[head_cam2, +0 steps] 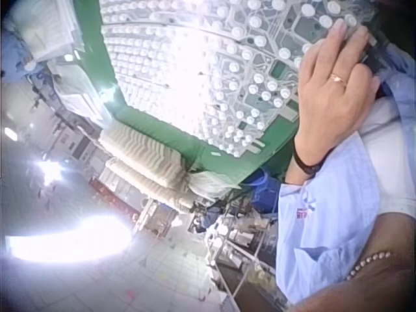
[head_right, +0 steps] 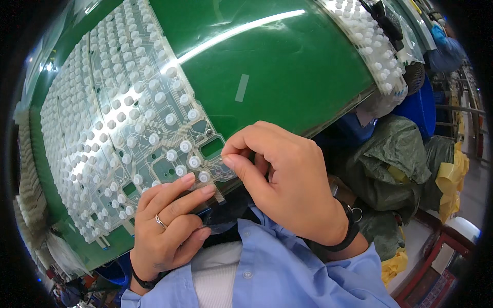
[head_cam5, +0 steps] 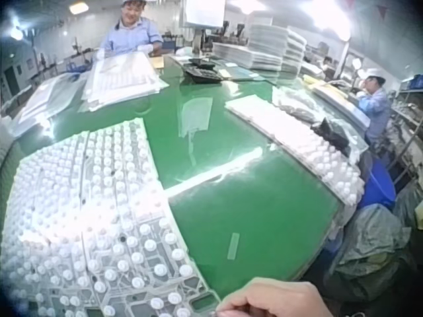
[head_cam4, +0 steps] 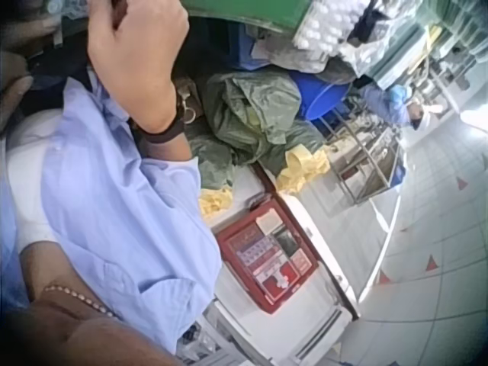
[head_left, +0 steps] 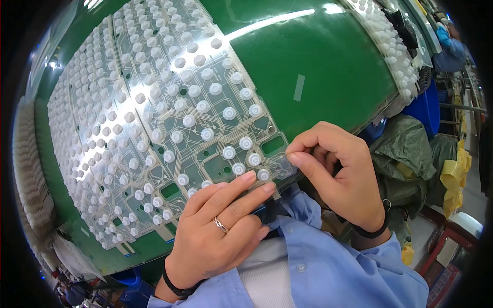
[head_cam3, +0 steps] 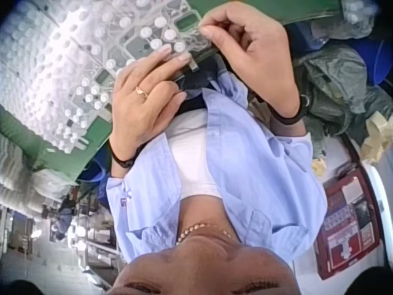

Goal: Manually attaching individual rubber domes or caps to a flexible printed circuit keyboard membrane layout.

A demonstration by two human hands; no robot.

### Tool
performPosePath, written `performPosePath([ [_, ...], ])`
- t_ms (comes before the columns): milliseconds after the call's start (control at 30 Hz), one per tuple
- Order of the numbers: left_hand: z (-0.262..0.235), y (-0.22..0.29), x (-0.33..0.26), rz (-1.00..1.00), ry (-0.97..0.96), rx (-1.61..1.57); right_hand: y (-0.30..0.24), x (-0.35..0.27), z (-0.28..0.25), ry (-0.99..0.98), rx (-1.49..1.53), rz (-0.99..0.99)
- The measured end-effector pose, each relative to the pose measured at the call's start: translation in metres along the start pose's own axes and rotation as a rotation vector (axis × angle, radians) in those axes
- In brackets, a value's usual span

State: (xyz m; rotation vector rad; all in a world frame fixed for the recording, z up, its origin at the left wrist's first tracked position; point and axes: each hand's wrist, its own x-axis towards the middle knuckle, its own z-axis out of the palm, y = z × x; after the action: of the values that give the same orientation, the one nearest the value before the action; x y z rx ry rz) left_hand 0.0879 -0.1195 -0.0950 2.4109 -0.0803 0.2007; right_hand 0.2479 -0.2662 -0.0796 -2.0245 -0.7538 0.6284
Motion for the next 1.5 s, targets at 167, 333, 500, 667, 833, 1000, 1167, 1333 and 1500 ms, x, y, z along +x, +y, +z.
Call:
performPosePath([
  [167, 0.001, 0.004, 0.001, -0.003, -0.05, 0.089, -0.001, 0.0, 0.001, -0.001, -0.011, 0.003],
  [333, 0.004, 0.007, 0.002, -0.028, -0.07, 0.143, 0.002, -0.001, -0.004, -0.042, -0.007, -0.039],
  [500, 0.003, 0.007, 0.002, -0.037, -0.08, 0.135, 0.004, -0.003, -0.011, -0.103, -0.01, -0.079],
  [667, 0.002, 0.005, 0.002, -0.035, -0.081, 0.126, 0.005, -0.007, -0.004, -0.038, -0.064, -0.122],
  [833, 0.001, 0.004, -0.003, -0.029, -0.074, 0.122, 0.005, -0.009, 0.004, 0.018, -0.328, -0.295],
  [1000, 0.002, 0.007, 0.0, -0.023, -0.078, 0.117, 0.004, -0.004, -0.003, 0.067, -0.505, -0.316],
  [1167, 0.005, 0.01, 0.01, -0.016, -0.074, 0.106, 0.014, 0.004, -0.006, 0.185, -0.437, -0.262],
  [1333, 0.004, -0.004, -0.008, -0.023, -0.001, 0.0, 0.021, 0.024, 0.028, 0.307, -0.467, -0.418],
  [1500, 0.003, 0.001, -0.016, 0.145, 0.309, -0.049, 0.024, 0.0, 0.014, 0.339, -0.166, -0.195],
])
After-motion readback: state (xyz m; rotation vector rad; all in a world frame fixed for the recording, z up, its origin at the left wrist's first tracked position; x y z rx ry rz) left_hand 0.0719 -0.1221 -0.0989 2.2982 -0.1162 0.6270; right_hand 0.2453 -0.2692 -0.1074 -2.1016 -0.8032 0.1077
